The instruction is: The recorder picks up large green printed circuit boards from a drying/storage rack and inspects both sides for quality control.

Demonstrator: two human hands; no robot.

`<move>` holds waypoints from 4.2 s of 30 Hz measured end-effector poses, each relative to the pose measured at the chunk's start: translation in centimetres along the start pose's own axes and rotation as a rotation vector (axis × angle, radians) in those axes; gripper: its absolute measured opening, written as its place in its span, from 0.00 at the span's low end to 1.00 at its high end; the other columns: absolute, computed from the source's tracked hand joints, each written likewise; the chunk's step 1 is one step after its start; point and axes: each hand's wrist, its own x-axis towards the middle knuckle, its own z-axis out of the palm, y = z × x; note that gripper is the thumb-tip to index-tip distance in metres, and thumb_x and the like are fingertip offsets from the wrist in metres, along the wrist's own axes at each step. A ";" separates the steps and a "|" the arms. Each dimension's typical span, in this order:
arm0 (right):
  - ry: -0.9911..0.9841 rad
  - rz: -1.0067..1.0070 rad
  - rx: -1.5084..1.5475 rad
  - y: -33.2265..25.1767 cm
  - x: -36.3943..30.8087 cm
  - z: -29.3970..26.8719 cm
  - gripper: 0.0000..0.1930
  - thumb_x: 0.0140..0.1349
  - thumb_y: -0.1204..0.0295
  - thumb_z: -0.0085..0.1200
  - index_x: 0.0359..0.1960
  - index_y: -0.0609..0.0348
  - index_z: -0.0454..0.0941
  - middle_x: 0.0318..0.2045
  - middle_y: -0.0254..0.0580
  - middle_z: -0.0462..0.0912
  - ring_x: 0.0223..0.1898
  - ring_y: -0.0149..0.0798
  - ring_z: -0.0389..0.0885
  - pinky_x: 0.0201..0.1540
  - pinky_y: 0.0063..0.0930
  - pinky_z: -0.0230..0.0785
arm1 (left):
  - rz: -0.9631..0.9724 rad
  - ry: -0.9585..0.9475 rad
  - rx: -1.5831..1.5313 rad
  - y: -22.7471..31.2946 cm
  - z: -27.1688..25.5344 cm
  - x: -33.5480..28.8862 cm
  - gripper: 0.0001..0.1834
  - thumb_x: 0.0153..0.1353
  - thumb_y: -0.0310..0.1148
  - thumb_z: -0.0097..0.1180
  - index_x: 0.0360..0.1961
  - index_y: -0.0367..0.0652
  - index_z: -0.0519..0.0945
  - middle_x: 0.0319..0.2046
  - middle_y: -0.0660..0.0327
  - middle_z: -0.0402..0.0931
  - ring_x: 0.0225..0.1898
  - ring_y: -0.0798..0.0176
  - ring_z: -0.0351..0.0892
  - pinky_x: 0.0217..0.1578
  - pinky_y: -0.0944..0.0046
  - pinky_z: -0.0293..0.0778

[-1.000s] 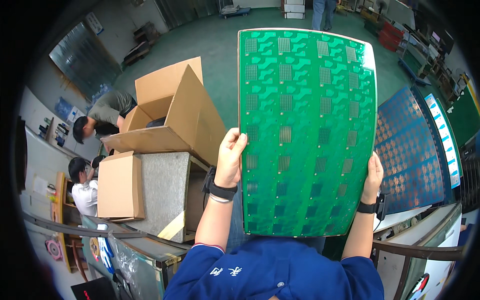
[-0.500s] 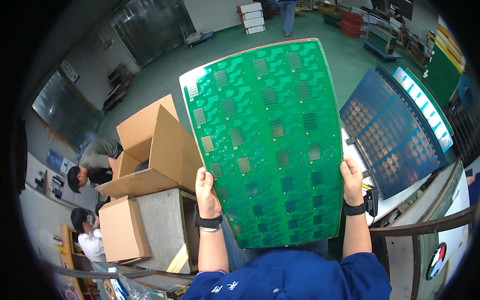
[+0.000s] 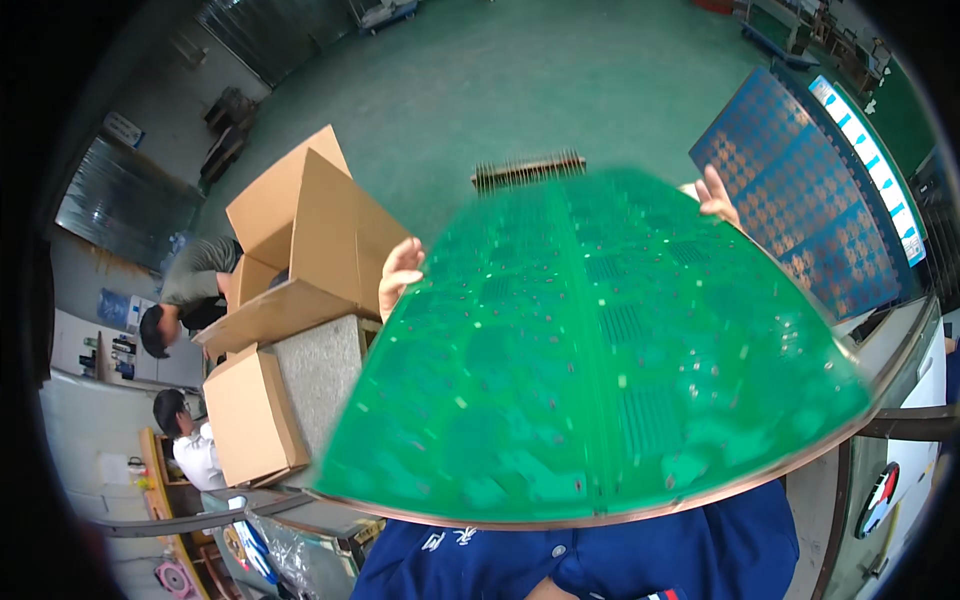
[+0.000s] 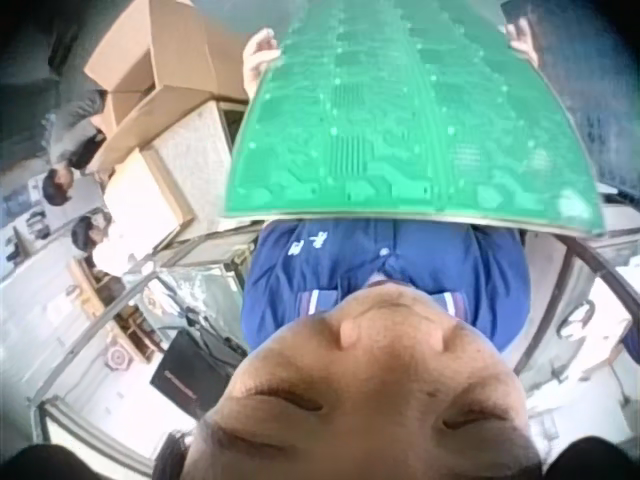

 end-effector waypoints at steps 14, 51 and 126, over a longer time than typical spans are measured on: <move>0.450 0.503 0.070 -4.9 3.0 10.4 0.24 0.65 0.75 0.41 0.63 0.61 0.55 0.54 0.47 0.70 0.53 0.34 0.70 0.56 0.26 0.63 | -0.559 0.228 -0.282 2.5 2.0 -0.9 0.30 0.68 0.46 0.37 0.63 0.33 0.56 0.58 0.54 0.63 0.55 0.62 0.68 0.53 0.61 0.68; 0.433 0.563 -0.080 -4.3 1.4 9.3 0.22 0.62 0.77 0.45 0.59 0.63 0.61 0.58 0.46 0.67 0.59 0.36 0.65 0.61 0.29 0.58 | -0.589 0.296 -0.321 2.5 1.4 -2.7 0.24 0.63 0.29 0.49 0.60 0.40 0.62 0.54 0.58 0.69 0.53 0.64 0.69 0.54 0.63 0.67; 0.139 0.960 -1.274 38.8 -6.3 21.7 0.23 0.60 0.75 0.44 0.59 0.51 0.64 0.27 0.58 0.78 0.26 0.56 0.78 0.29 0.41 0.71 | -1.024 0.115 1.549 -10.1 -11.0 -15.3 0.06 0.52 0.32 0.52 0.30 0.51 0.80 0.30 0.62 0.78 0.37 0.54 0.75 0.36 0.56 0.72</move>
